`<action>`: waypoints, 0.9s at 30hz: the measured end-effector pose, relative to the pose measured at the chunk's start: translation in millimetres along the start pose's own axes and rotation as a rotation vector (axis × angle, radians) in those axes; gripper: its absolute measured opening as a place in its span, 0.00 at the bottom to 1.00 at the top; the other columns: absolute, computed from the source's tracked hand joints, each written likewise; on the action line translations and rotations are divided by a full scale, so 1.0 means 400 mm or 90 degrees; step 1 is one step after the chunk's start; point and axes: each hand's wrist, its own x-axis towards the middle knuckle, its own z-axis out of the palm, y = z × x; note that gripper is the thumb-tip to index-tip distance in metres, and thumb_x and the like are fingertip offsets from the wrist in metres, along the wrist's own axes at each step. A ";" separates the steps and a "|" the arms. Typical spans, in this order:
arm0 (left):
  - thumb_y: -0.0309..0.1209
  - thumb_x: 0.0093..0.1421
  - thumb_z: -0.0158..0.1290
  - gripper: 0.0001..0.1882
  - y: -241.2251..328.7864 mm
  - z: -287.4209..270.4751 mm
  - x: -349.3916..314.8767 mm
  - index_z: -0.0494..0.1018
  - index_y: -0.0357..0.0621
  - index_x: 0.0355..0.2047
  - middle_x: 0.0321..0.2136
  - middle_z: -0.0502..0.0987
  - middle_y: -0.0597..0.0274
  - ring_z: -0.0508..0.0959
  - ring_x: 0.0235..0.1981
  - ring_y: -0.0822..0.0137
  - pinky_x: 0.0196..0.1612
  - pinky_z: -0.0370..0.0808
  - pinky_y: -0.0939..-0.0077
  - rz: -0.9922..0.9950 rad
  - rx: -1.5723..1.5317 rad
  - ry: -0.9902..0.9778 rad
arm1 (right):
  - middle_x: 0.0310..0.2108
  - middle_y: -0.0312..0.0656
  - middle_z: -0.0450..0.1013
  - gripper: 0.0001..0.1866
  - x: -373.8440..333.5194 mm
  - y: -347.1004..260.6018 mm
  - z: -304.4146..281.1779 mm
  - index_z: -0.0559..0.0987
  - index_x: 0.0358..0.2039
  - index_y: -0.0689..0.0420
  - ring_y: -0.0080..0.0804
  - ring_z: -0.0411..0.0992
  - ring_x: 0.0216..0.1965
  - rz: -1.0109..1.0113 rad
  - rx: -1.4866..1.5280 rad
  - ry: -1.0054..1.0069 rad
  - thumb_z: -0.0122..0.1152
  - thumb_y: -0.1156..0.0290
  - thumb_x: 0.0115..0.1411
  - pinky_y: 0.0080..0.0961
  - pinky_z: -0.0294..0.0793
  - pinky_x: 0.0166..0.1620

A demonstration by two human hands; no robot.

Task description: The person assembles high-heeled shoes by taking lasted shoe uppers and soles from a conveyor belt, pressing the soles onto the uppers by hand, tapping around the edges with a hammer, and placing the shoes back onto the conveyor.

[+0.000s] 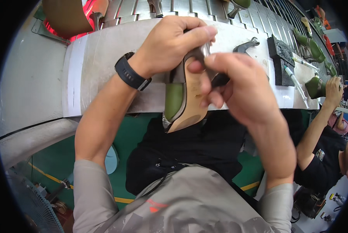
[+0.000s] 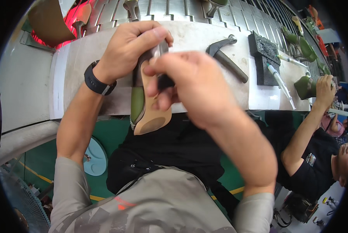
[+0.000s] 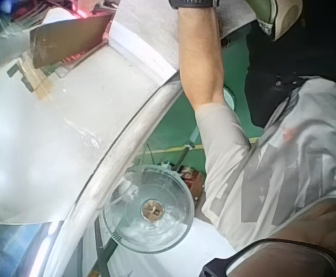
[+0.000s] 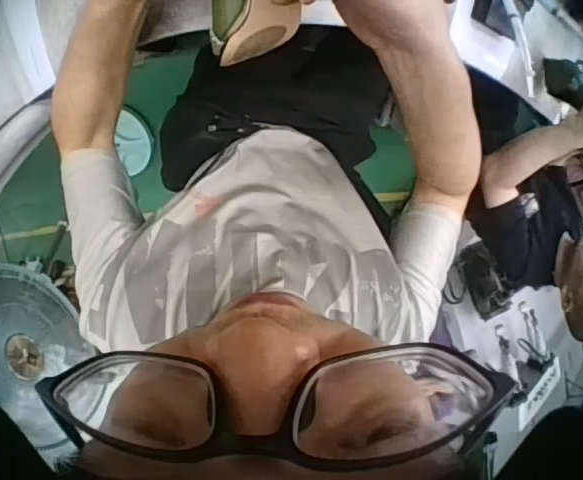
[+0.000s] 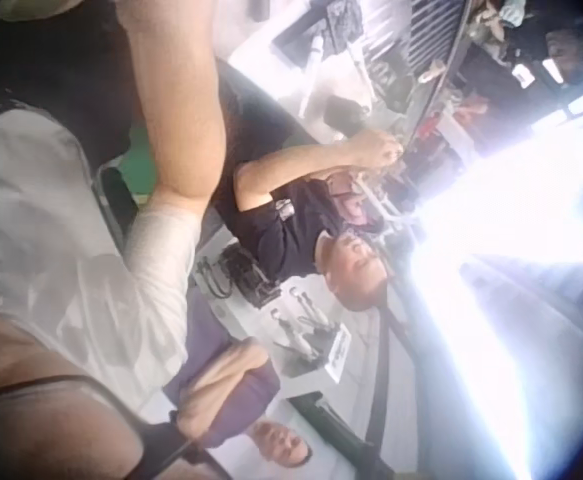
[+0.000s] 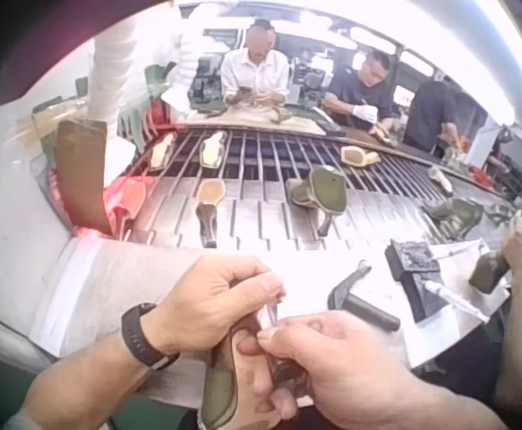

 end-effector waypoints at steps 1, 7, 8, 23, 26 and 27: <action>0.41 0.72 0.52 0.19 -0.015 0.002 0.009 0.81 0.35 0.38 0.25 0.79 0.70 0.75 0.29 0.81 0.36 0.73 0.80 -0.001 -0.010 0.002 | 0.21 0.42 0.74 0.19 0.015 -0.016 -0.011 0.81 0.38 0.72 0.26 0.65 0.13 -0.001 -0.057 -0.003 0.53 0.66 0.67 0.22 0.75 0.26; 0.42 0.70 0.55 0.21 -0.027 0.010 0.020 0.80 0.31 0.36 0.27 0.82 0.60 0.77 0.29 0.74 0.33 0.74 0.76 -0.085 -0.037 0.053 | 0.20 0.46 0.77 0.21 0.070 -0.041 -0.034 0.82 0.35 0.69 0.27 0.65 0.12 0.017 -0.165 0.035 0.49 0.63 0.72 0.24 0.75 0.26; 0.37 0.68 0.54 0.20 0.001 0.032 0.022 0.81 0.30 0.29 0.20 0.80 0.60 0.76 0.23 0.72 0.29 0.73 0.73 -0.077 -0.050 0.102 | 0.22 0.47 0.78 0.20 0.074 -0.040 -0.058 0.82 0.35 0.68 0.28 0.70 0.16 0.020 -0.138 0.009 0.52 0.62 0.70 0.24 0.75 0.27; 0.37 0.65 0.56 0.18 -0.024 0.049 0.028 0.81 0.30 0.31 0.21 0.81 0.56 0.79 0.24 0.72 0.29 0.75 0.74 0.001 -0.080 0.127 | 0.30 0.35 0.78 0.19 0.094 0.083 -0.071 0.82 0.39 0.64 0.18 0.74 0.31 -0.236 -0.359 0.064 0.73 0.58 0.62 0.20 0.74 0.36; 0.37 0.65 0.56 0.18 -0.026 0.052 0.027 0.81 0.30 0.31 0.21 0.81 0.56 0.79 0.24 0.72 0.29 0.75 0.73 0.023 -0.094 0.129 | 0.28 0.33 0.78 0.17 0.106 0.086 -0.080 0.82 0.38 0.64 0.16 0.73 0.29 -0.250 -0.383 0.067 0.74 0.61 0.62 0.18 0.73 0.33; 0.37 0.65 0.56 0.18 -0.026 0.052 0.026 0.81 0.29 0.30 0.21 0.81 0.56 0.78 0.23 0.72 0.29 0.75 0.73 0.030 -0.090 0.138 | 0.28 0.33 0.78 0.16 0.109 0.088 -0.082 0.82 0.38 0.64 0.15 0.73 0.28 -0.255 -0.385 0.057 0.74 0.63 0.62 0.17 0.72 0.32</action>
